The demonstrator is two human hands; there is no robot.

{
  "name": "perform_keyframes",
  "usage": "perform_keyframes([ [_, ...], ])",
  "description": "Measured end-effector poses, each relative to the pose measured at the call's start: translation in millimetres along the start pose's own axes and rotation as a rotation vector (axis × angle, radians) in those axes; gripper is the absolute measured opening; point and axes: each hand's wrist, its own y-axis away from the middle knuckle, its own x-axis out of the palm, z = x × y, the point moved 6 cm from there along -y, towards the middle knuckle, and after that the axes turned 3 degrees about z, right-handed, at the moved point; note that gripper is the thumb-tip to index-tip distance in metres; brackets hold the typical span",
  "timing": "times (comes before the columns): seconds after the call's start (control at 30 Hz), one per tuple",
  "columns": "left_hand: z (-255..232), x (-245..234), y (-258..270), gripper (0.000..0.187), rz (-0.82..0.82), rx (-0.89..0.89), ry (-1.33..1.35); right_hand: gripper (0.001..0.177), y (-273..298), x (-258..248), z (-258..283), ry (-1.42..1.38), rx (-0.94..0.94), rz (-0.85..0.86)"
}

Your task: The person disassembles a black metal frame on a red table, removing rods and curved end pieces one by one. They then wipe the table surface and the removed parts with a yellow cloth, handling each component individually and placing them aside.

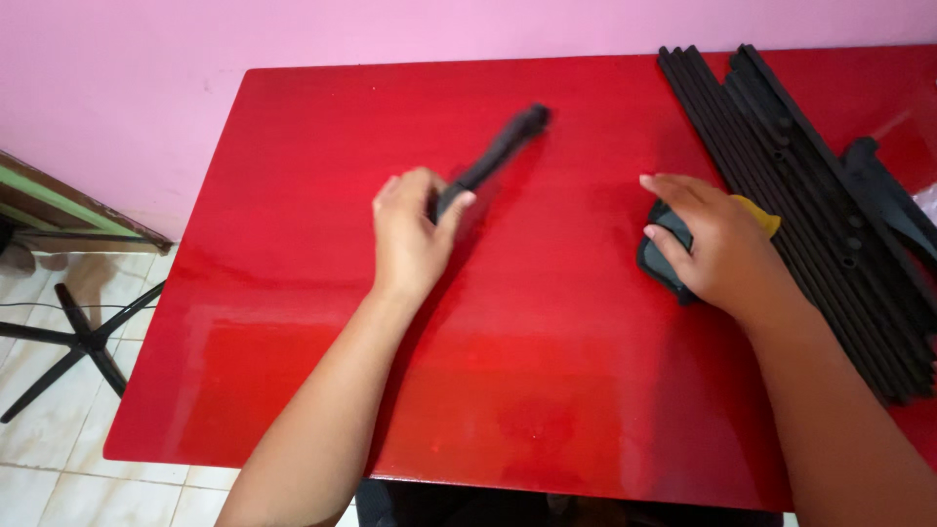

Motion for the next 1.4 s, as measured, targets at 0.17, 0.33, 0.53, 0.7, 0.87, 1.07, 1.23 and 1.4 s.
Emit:
perform_keyframes([
  [0.17,19.2,-8.7,1.7,0.028,-0.203,0.005,-0.159,0.041,3.1,7.5,-2.0,0.028,-0.029,0.052],
  [0.33,38.5,11.6,6.3,0.024,0.083,-0.199,-0.354,0.035,6.0,13.5,-8.8,0.001,-0.005,0.081],
  [0.53,53.4,13.6,4.7,0.034,0.296,-0.304,-0.495,0.032,6.7,6.4,-3.7,-0.011,-0.064,0.054],
  [0.7,37.0,5.6,12.5,0.039,0.288,-0.222,-0.569,0.031,14.2,-6.6,-16.6,-0.1,-0.007,0.006],
  [0.87,30.4,3.5,12.8,0.053,0.242,-0.207,-0.525,0.03,20.5,-22.5,-49.9,-0.051,0.182,-0.007],
  [1.07,18.6,1.5,14.7,0.065,0.191,-0.122,-0.501,0.029,65.6,-80.9,-133.4,0.401,0.46,-0.283],
  [1.23,-2.2,10.4,16.7,0.058,0.242,0.017,-0.421,0.036,120.9,-87.6,-209.1,0.33,0.98,-0.216],
  [1.4,-8.7,24.6,23.9,0.055,0.303,0.024,-0.416,0.043,130.0,-77.5,-231.5,0.284,1.038,-0.18],
])
